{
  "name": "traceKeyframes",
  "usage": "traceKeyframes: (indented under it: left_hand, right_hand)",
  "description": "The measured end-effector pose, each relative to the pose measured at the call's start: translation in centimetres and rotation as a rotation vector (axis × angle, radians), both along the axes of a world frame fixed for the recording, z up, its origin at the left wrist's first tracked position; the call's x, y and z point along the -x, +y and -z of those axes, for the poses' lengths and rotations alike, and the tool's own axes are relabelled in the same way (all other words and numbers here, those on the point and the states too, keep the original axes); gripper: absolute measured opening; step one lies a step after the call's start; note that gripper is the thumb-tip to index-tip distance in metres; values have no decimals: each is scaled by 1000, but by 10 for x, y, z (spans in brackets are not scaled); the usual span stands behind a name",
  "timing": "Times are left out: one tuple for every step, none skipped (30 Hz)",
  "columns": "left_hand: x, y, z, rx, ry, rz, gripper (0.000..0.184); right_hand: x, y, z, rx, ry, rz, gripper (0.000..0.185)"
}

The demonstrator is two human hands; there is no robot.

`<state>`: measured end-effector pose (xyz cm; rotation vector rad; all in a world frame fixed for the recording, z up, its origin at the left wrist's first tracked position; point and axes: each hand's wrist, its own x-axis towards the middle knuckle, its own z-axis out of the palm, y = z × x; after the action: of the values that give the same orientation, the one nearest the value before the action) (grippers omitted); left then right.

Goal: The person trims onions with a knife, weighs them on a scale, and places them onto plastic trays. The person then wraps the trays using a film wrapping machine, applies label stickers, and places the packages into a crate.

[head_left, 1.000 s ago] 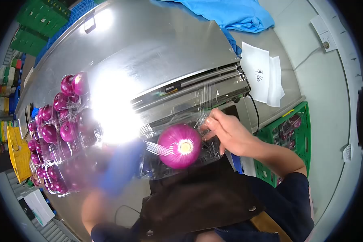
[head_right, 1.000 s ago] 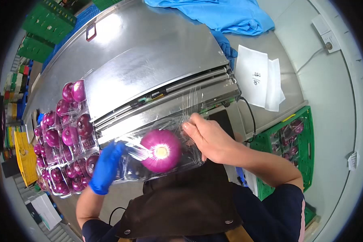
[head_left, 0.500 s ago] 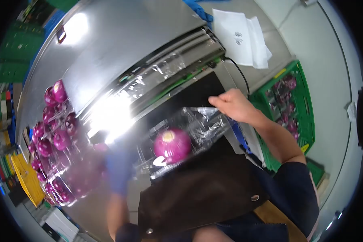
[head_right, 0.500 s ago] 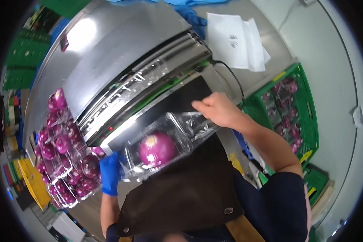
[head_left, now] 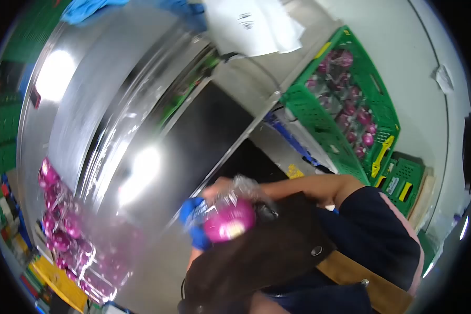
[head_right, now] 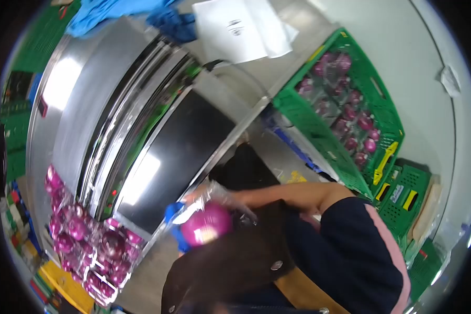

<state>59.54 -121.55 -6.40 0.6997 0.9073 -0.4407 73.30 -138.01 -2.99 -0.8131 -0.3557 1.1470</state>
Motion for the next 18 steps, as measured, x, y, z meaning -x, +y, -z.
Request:
traceKeyframes:
  left_hand:
    - [-15,-5,-10,109,-13,7,53]
    - [-31,-10,-26,224,-20,36,55]
    - [-47,-19,-39,348,-30,75,58]
    - [-64,-30,-54,478,-34,125,60]
    - [-80,-41,-67,601,-32,174,62]
    - [-96,-53,-79,711,-30,216,64]
    - [-106,-66,-90,816,-8,259,67]
    - [-116,-77,-100,902,18,280,69]
    - [-127,-87,-107,974,38,305,71]
    - [-138,-97,-114,1041,58,322,73]
    - [-150,-107,-119,1098,85,331,76]
    - [-161,-115,-122,1148,116,338,78]
    - [-172,-125,-125,1195,138,346,80]
    - [-184,-135,-126,1221,159,368,83]
    - [-194,-145,-127,1227,171,397,85]
    - [-207,-157,-127,1121,149,484,87]
    - [-223,-174,-123,853,48,676,84]
    - [-239,-195,-122,578,-56,845,80]
  right_hand:
    - [-14,-1,-29,90,-474,-24,30]
    - [-16,-8,-33,84,-629,-166,30]
    - [-23,-11,-36,-84,-435,-204,28]
    - [-26,-24,-40,117,-621,-284,27]
    - [-28,-37,-44,323,-798,-359,27]
    - [-34,-72,-2,123,-986,-91,29]
    - [-47,-112,38,-86,-1161,174,32]
    - [-79,-132,-5,359,-960,71,37]
    - [-103,-150,-55,783,-718,-22,43]
    - [-107,-163,-88,638,-687,155,45]
    - [-102,-172,-113,483,-645,331,47]
    - [-91,-174,-134,429,-836,316,49]
    - [-84,-177,-152,378,-1036,293,51]
    - [-84,-187,-169,521,-887,-64,69]
    - [-77,-198,-160,688,-760,-47,49]
    - [-78,-218,-152,673,-583,31,52]
    - [-78,-241,-144,651,-403,105,55]
    - [-72,-265,-129,648,-402,256,52]
